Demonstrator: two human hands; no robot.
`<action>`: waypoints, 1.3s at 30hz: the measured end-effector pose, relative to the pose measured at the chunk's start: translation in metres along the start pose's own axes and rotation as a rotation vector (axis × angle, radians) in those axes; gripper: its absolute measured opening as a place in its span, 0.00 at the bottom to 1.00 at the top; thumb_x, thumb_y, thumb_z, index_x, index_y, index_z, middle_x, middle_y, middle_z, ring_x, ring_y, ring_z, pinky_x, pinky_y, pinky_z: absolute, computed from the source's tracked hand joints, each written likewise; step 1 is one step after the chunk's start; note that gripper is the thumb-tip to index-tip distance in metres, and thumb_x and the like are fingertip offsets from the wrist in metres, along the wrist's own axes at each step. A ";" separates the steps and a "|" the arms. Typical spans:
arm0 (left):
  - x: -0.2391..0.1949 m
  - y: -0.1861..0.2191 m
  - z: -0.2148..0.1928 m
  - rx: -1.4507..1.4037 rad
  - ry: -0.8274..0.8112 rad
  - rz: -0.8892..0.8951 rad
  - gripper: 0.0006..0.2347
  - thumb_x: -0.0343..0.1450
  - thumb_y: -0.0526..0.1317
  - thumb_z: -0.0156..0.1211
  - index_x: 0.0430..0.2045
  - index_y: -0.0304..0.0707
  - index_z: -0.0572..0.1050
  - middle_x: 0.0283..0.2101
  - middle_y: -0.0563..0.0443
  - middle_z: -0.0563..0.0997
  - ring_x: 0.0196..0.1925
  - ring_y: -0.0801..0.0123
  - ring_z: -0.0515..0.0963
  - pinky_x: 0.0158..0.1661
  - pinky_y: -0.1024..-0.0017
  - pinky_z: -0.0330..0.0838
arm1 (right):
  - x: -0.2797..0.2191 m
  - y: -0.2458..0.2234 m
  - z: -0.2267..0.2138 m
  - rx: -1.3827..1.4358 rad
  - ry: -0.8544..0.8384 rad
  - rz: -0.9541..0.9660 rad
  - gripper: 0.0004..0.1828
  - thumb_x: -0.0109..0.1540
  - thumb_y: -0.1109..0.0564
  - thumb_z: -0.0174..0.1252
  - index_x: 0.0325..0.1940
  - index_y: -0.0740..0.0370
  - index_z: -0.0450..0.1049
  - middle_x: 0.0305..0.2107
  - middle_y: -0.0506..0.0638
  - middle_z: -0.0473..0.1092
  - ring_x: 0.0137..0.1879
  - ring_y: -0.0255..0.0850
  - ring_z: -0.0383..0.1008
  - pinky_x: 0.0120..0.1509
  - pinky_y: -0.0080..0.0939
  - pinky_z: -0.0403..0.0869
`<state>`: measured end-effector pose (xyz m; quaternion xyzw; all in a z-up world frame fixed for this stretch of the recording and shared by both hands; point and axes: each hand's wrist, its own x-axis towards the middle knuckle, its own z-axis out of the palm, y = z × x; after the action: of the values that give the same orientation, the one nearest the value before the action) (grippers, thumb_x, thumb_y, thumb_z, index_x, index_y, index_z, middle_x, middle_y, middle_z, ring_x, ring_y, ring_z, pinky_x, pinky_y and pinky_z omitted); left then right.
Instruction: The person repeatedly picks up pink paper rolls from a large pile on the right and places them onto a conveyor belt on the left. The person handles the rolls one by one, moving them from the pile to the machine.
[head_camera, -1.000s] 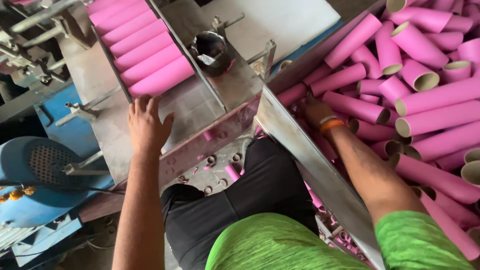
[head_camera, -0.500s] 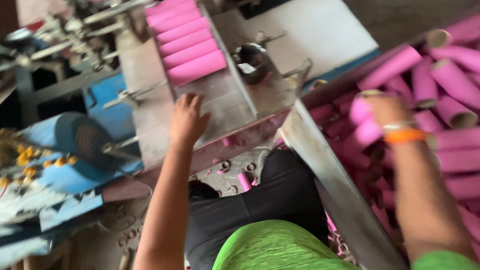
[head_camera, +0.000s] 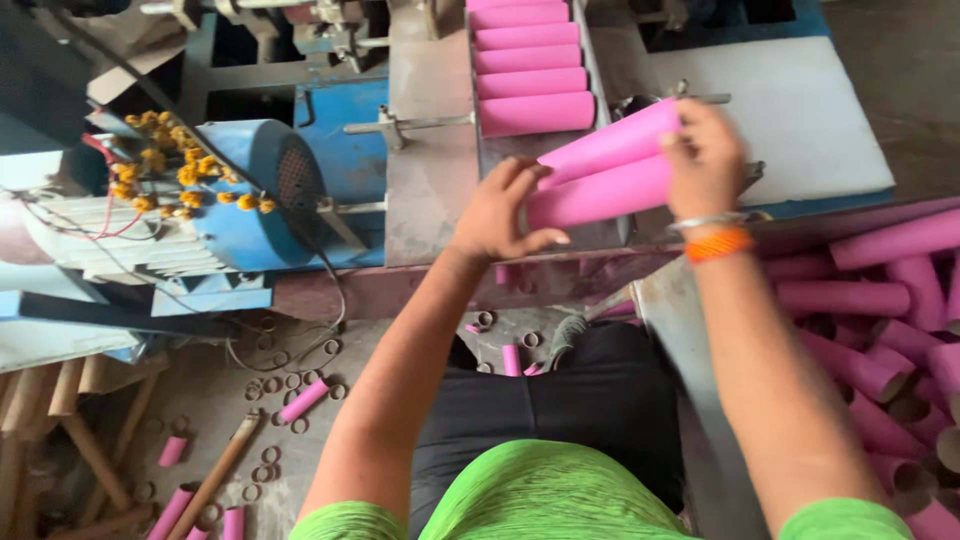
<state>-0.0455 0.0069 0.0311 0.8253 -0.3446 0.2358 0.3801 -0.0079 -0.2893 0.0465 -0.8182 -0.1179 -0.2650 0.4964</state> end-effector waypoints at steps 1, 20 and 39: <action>-0.001 -0.001 0.003 0.056 -0.073 -0.017 0.32 0.62 0.58 0.70 0.52 0.33 0.72 0.52 0.36 0.74 0.55 0.42 0.74 0.54 0.52 0.71 | -0.001 0.004 0.025 -0.038 -0.003 0.061 0.17 0.64 0.67 0.61 0.57 0.63 0.76 0.40 0.49 0.77 0.42 0.36 0.77 0.48 0.35 0.75; 0.012 -0.031 0.034 0.627 -0.316 -0.174 0.35 0.58 0.53 0.73 0.59 0.38 0.70 0.56 0.37 0.69 0.59 0.46 0.68 0.64 0.47 0.58 | -0.116 0.125 -0.228 -0.645 0.040 0.455 0.13 0.65 0.53 0.68 0.51 0.60 0.81 0.40 0.54 0.79 0.45 0.46 0.81 0.53 0.44 0.76; 0.006 -0.024 0.025 0.483 -0.273 -0.127 0.29 0.63 0.45 0.75 0.59 0.38 0.72 0.59 0.38 0.72 0.61 0.44 0.70 0.59 0.50 0.67 | -0.257 0.179 -0.264 -1.340 -0.179 0.941 0.15 0.64 0.51 0.61 0.54 0.55 0.79 0.54 0.60 0.75 0.58 0.57 0.77 0.62 0.60 0.74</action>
<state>-0.0208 -0.0036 0.0093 0.9360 -0.2740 0.1734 0.1368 -0.2233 -0.5879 -0.1323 -0.9227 0.3815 0.0229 -0.0494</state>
